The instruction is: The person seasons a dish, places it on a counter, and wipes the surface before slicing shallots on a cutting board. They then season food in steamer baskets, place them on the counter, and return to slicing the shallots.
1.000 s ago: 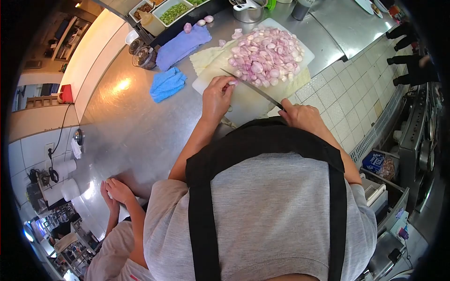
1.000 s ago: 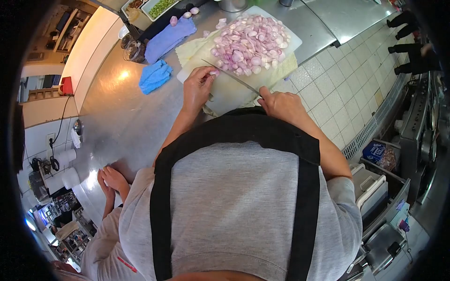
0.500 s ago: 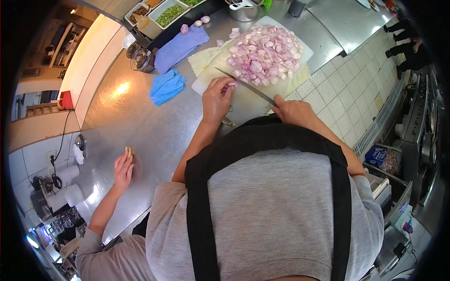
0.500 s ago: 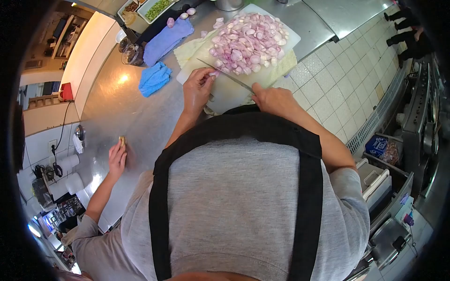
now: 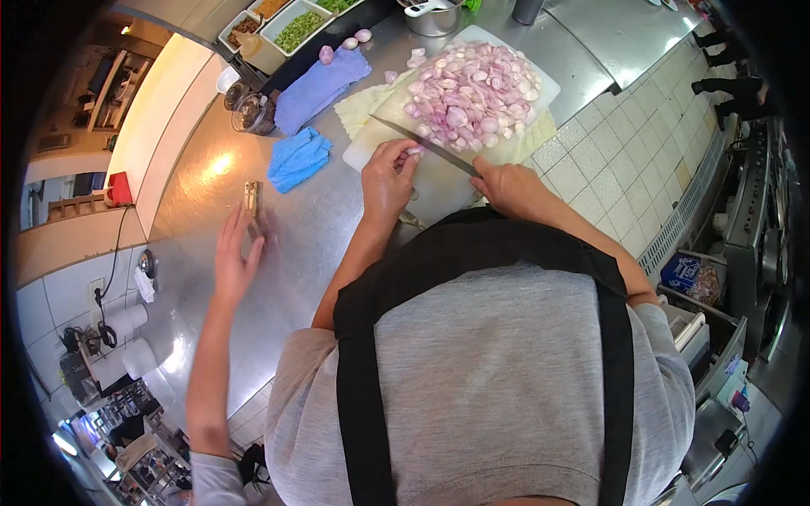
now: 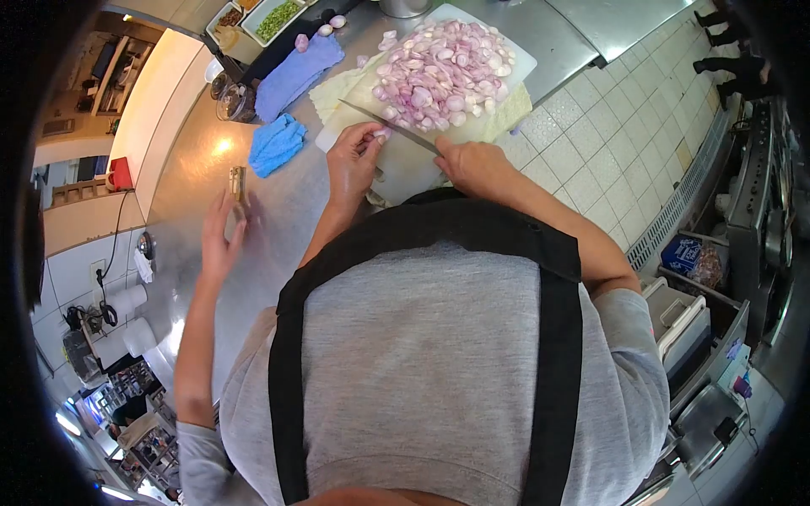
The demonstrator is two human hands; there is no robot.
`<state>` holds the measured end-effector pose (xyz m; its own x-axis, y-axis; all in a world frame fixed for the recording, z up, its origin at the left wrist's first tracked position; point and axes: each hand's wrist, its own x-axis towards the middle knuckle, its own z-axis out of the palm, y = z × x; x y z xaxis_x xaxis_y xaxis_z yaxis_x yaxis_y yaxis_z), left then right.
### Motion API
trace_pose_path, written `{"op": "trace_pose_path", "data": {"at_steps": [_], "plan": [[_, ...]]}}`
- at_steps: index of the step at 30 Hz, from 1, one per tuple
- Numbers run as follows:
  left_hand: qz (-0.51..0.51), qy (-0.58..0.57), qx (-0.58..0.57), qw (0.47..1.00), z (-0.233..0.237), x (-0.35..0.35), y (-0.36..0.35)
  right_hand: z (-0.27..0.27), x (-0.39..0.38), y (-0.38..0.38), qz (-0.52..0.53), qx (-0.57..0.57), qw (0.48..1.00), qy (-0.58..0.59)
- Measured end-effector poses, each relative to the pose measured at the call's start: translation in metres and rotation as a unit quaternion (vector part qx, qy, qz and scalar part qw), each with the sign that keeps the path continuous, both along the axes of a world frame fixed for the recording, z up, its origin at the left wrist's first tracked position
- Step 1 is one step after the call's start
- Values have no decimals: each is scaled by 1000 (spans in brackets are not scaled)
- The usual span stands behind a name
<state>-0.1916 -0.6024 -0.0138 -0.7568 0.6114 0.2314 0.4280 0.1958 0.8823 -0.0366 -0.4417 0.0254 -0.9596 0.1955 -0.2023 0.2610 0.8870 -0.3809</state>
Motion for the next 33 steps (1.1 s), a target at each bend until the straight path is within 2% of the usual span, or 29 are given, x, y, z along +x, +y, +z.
{"op": "trace_pose_path", "data": {"at_steps": [4, 7, 10, 13, 17, 19, 22, 25, 29, 31, 33], "plan": [[-3, 3, -9, 1000, 2, 1, -1, 19, -19, 5, 43, 16, 999, -15], [-13, 16, -20, 1000, 5, 1, 0, 53, -29, 8, 78, 25, 994, -65], [-15, 20, -17, 1000, 1, 0, 0, 51, -23, 4, 77, 19, 995, -64], [-9, 8, -4, 1000, -1, 0, -2, 36, -27, -10, -14, -39, 993, -113], [-9, 19, 12, 1000, -8, 0, -3, 22, -34, -5, 24, -15, 997, -73], [-13, 23, -8, 1000, -1, 0, -3, 48, -37, 4, 79, 22, 995, -61], [-8, 22, -17, 1000, -1, 2, -2, 64, -32, -1, 74, 12, 993, -94], [2, 14, -2, 1000, -4, 2, -2, 27, -27, -14, -3, -23, 997, -78], [2, 18, 0, 1000, -4, 3, -2, 24, -30, -5, 32, -9, 998, -62], [2, 23, -5, 1000, -2, 4, -2, 49, -37, 3, 80, 19, 994, -76], [6, 21, -3, 1000, -2, 5, -2, 56, -32, 2, 79, 16, 994, -76]]}}
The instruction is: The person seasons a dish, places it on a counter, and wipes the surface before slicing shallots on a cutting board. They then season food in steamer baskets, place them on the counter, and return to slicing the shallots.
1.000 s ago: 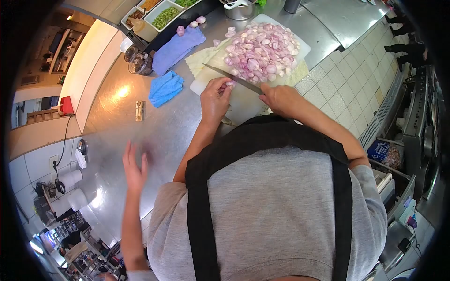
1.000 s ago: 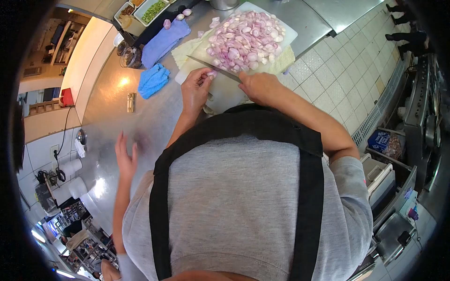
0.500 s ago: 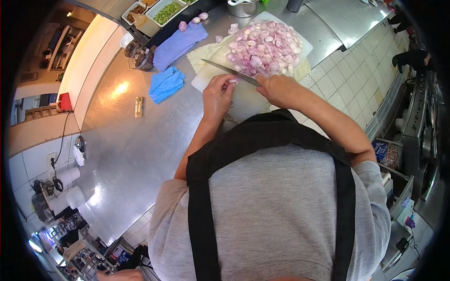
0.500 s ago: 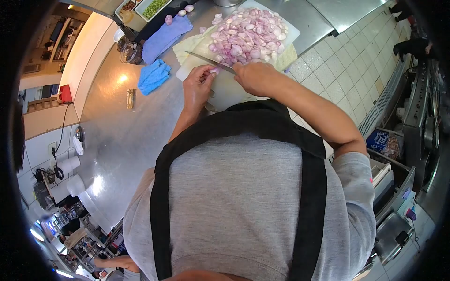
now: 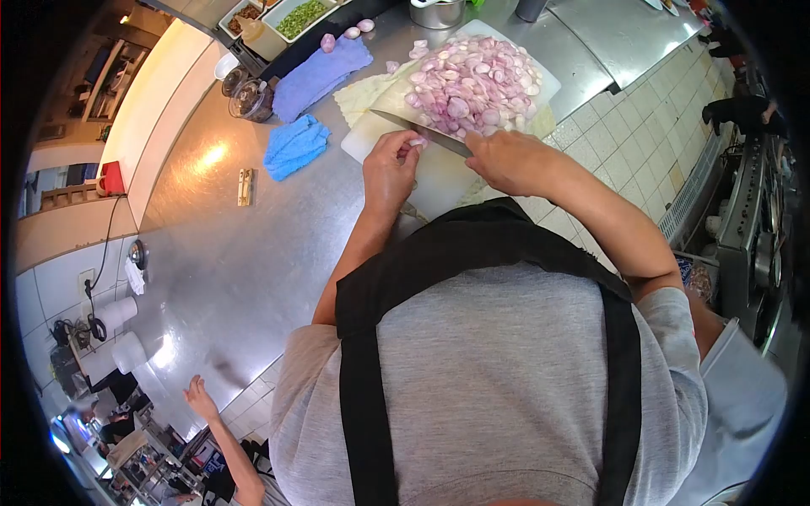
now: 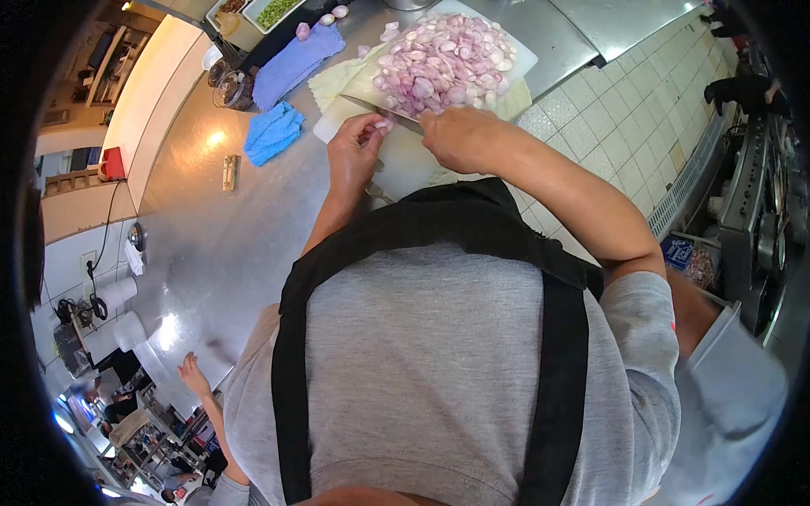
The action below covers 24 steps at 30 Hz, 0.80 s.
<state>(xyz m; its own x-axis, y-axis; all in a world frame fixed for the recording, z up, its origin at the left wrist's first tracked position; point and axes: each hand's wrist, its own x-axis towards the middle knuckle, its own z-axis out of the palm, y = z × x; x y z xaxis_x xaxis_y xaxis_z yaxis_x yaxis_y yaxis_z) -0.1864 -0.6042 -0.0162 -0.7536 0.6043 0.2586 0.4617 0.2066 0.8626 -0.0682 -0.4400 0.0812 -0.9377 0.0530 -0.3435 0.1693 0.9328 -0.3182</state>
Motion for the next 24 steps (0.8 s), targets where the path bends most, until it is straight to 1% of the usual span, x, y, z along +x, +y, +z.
{"op": "trace_pose_path", "data": {"at_steps": [1, 4, 7, 8, 10, 13, 14, 16, 17, 19, 20, 22, 24], "plan": [[3, -3, 4, 1000, -2, 0, 0, 2, 3, -2, 1, -1, 1000, -1], [11, -6, 20, 1000, -4, 1, -1, -33, 7, -17, -95, -47, 994, -27], [19, -13, 30, 999, -8, 1, -1, -41, 5, -13, -71, -30, 996, 53], [18, -18, 32, 999, -10, 2, -2, -39, 3, -8, -42, -24, 998, 40], [19, -6, 17, 1000, -7, 2, -2, -10, -8, 6, 18, -7, 1000, 14], [22, 0, 14, 1000, -6, 3, -1, 27, -7, -9, -70, -80, 988, -115], [25, 0, 17, 1000, -6, 4, -1, 16, -4, -13, -73, -56, 992, -82], [28, 1, 31, 999, -8, 4, -2, -28, 7, -22, -81, -11, 997, -13], [26, 3, 38, 999, -9, 4, -2, -39, 9, -22, -76, -16, 997, 1], [29, 4, 43, 999, -11, 3, -1, -48, 6, -18, -64, -24, 997, 31], [27, 4, 44, 999, -11, 4, -2, -49, 4, -11, -34, -22, 998, 39], [23, 21, 26, 999, -7, 5, -4, -20, -5, 4, 25, -13, 998, 56], [24, 29, 21, 999, -5, 5, -2, 25, -10, -5, -35, -55, 996, -66]]}}
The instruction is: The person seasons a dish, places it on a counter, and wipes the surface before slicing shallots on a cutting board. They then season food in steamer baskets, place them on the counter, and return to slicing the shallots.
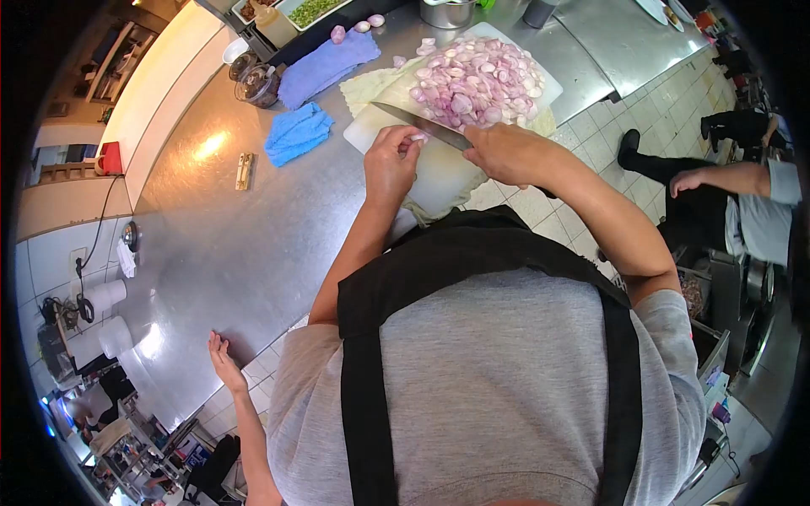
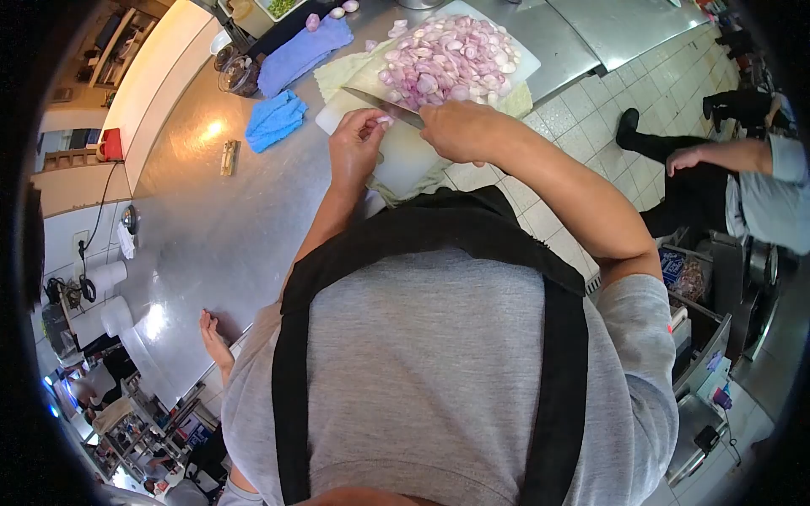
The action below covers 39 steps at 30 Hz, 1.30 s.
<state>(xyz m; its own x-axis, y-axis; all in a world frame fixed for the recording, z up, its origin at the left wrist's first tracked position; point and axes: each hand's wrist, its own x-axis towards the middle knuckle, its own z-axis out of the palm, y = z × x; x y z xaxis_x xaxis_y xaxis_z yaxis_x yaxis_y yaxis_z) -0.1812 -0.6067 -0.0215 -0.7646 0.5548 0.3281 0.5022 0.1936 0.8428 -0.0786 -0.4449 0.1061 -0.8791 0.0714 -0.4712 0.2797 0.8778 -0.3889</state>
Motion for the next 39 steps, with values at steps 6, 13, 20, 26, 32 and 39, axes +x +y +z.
{"op": "trace_pose_path", "data": {"at_steps": [6, 13, 20, 26, 32, 39], "plan": [[15, -20, 30, 999, -2, 3, -1, -74, 18, -17, -38, 21, 996, 75], [32, 37, 12, 999, -10, 1, -2, -11, -9, -4, -14, -25, 999, -17], [46, 26, 13, 999, -8, 5, -5, -89, 13, -24, -63, 18, 992, 106], [19, 128, -26, 991, -7, 8, 2, -58, 3, -6, -99, -155, 983, 24], [-41, 205, -107, 972, -5, 11, -6, -78, 8, 13, -23, -66, 995, 70], [-33, 179, -91, 979, -7, 14, -15, -43, 23, -4, 33, 72, 994, 75]]}}
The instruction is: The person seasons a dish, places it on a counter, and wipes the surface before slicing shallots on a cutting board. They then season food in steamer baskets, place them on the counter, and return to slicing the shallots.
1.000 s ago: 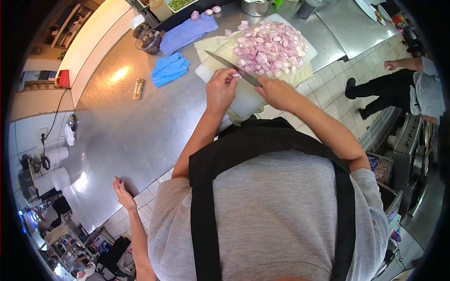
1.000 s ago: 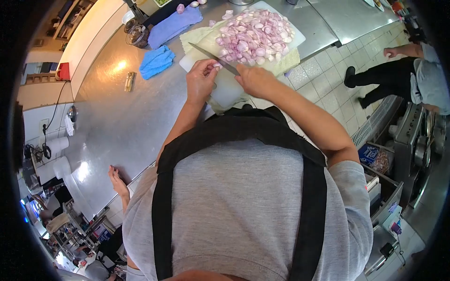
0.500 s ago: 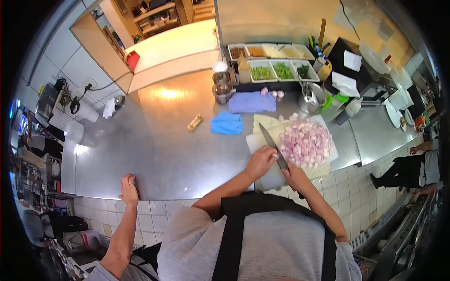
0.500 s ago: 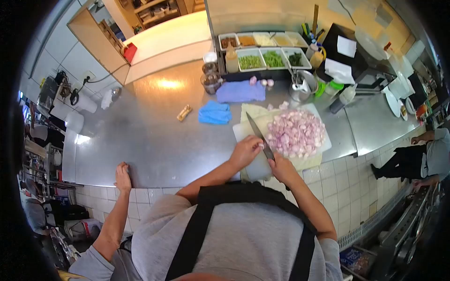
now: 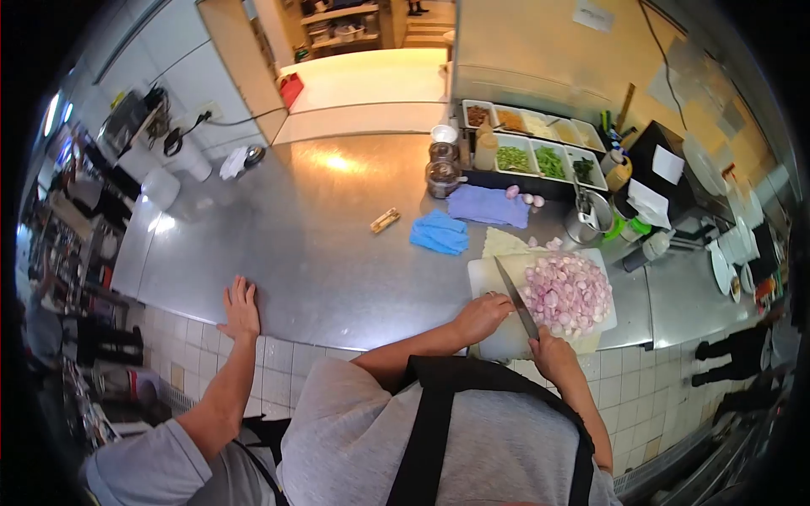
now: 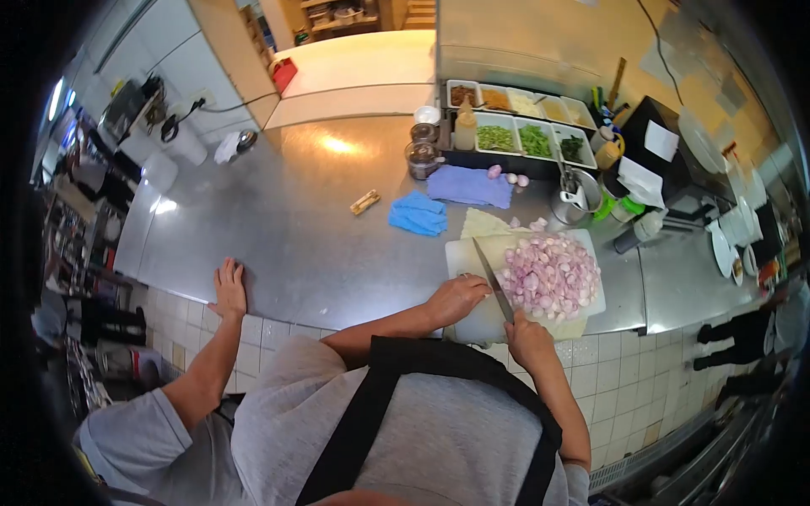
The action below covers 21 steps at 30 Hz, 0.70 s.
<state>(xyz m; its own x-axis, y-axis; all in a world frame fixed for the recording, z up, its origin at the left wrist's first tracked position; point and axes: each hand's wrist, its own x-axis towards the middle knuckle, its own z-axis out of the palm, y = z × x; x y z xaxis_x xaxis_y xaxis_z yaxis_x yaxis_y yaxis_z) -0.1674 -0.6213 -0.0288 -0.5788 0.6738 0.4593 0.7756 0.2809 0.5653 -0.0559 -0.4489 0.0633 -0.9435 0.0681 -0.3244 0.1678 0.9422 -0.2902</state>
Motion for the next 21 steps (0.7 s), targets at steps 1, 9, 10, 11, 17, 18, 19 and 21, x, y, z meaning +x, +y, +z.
{"op": "trace_pose_path", "data": {"at_steps": [1, 9, 10, 11, 17, 18, 19, 21], "plan": [[3, 0, -7, 1000, -1, 1, 0, 5, 0, -1, -1, 0, 1000, -15], [18, 14, 7, 1000, -3, 3, 1, -35, -6, 2, -5, -24, 999, 41], [14, 6, 2, 1000, -2, 3, 0, -30, -8, 3, 7, -18, 999, 39], [12, -1, -2, 1000, -1, 2, 0, -22, -9, 6, 5, -16, 1000, 13], [10, -25, -7, 1000, 3, 5, -4, -34, -3, -11, -20, -14, 998, 52], [11, -26, -4, 1000, 4, 5, -3, -33, -4, -9, -15, -19, 998, 50], [15, -26, -2, 1000, 4, 4, -2, -31, -6, -5, -10, -25, 998, 48], [19, -27, -2, 999, 2, 6, -3, -19, -11, 4, -2, -27, 999, 20]]}}
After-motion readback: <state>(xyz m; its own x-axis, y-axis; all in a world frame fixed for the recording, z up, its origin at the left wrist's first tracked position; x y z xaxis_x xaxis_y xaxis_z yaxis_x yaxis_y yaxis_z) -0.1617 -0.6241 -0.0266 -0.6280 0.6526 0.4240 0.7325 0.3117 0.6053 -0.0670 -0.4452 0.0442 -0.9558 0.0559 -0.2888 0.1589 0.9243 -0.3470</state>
